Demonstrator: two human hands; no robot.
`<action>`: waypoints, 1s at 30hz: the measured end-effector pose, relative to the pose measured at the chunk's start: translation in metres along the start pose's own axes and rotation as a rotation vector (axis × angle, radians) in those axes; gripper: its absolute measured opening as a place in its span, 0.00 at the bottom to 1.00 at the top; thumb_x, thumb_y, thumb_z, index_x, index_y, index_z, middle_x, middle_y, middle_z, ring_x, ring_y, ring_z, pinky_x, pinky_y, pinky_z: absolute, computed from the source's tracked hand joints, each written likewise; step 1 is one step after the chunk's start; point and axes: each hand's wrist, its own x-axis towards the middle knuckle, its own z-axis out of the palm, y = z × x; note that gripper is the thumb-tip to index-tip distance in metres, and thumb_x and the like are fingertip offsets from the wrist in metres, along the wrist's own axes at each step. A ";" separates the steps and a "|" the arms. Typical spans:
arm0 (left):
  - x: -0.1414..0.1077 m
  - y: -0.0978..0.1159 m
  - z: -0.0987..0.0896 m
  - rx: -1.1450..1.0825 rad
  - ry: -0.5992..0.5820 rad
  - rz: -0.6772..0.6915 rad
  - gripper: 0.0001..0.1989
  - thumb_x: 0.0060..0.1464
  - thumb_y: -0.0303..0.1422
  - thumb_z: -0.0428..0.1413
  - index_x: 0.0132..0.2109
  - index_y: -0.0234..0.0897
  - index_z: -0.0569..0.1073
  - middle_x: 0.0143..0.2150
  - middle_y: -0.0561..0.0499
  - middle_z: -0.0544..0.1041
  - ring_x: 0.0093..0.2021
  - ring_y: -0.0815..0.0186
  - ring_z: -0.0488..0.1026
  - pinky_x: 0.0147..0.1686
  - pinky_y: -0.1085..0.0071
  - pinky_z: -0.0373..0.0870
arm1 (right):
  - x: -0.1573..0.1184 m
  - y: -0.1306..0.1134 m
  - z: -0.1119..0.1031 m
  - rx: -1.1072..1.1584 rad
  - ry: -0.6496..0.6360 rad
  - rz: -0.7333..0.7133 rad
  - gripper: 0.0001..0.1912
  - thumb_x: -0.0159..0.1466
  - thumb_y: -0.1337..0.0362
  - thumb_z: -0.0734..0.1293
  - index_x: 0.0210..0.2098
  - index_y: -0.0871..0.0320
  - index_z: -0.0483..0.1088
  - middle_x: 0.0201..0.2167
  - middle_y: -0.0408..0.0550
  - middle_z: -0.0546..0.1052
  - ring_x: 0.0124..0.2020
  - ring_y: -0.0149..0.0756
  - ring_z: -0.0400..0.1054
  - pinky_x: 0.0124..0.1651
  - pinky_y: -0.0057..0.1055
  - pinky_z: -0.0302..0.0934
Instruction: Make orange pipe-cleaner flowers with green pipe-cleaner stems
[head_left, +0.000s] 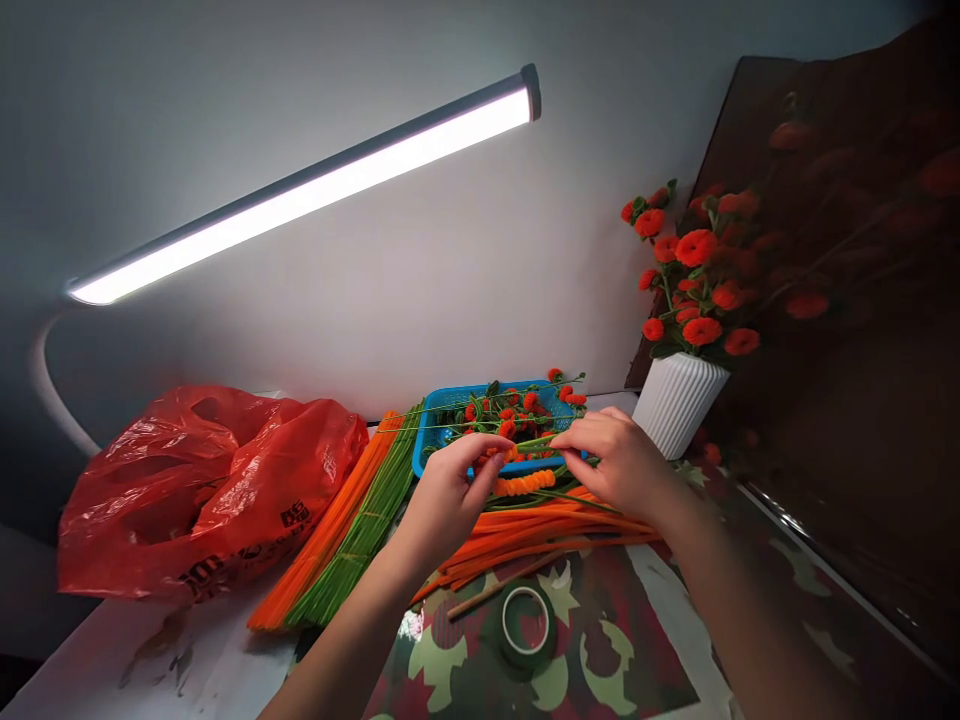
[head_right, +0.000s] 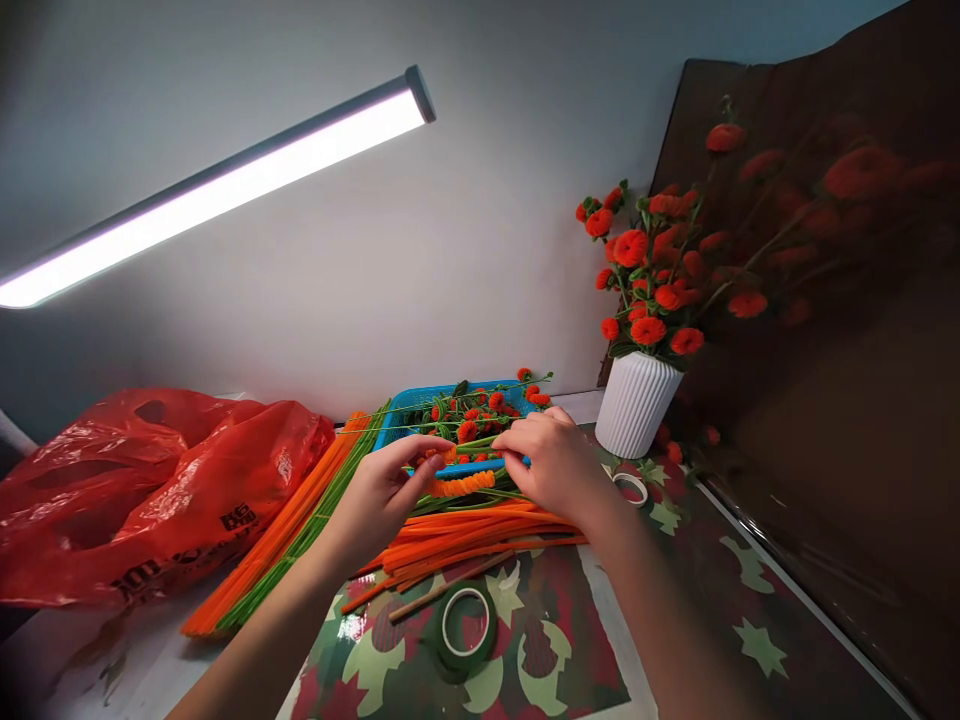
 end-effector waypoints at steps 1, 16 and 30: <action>0.000 0.000 0.000 -0.005 -0.004 0.001 0.10 0.61 0.34 0.50 0.41 0.39 0.76 0.37 0.49 0.78 0.31 0.67 0.72 0.28 0.74 0.66 | 0.000 0.000 0.000 0.000 -0.005 -0.002 0.10 0.60 0.74 0.63 0.33 0.56 0.75 0.30 0.43 0.80 0.33 0.35 0.71 0.41 0.34 0.54; -0.001 0.005 0.003 -0.026 0.017 0.042 0.09 0.59 0.32 0.52 0.41 0.40 0.78 0.36 0.48 0.80 0.30 0.66 0.73 0.27 0.75 0.68 | 0.001 -0.007 0.000 0.041 -0.019 0.024 0.09 0.61 0.74 0.64 0.33 0.56 0.75 0.30 0.44 0.80 0.33 0.36 0.72 0.43 0.36 0.56; -0.001 0.002 0.006 -0.233 0.263 -0.144 0.13 0.50 0.35 0.61 0.44 0.36 0.78 0.34 0.48 0.80 0.28 0.66 0.74 0.27 0.73 0.71 | 0.004 -0.022 0.010 0.356 0.067 0.352 0.05 0.61 0.66 0.64 0.33 0.57 0.73 0.24 0.43 0.77 0.26 0.34 0.70 0.28 0.28 0.61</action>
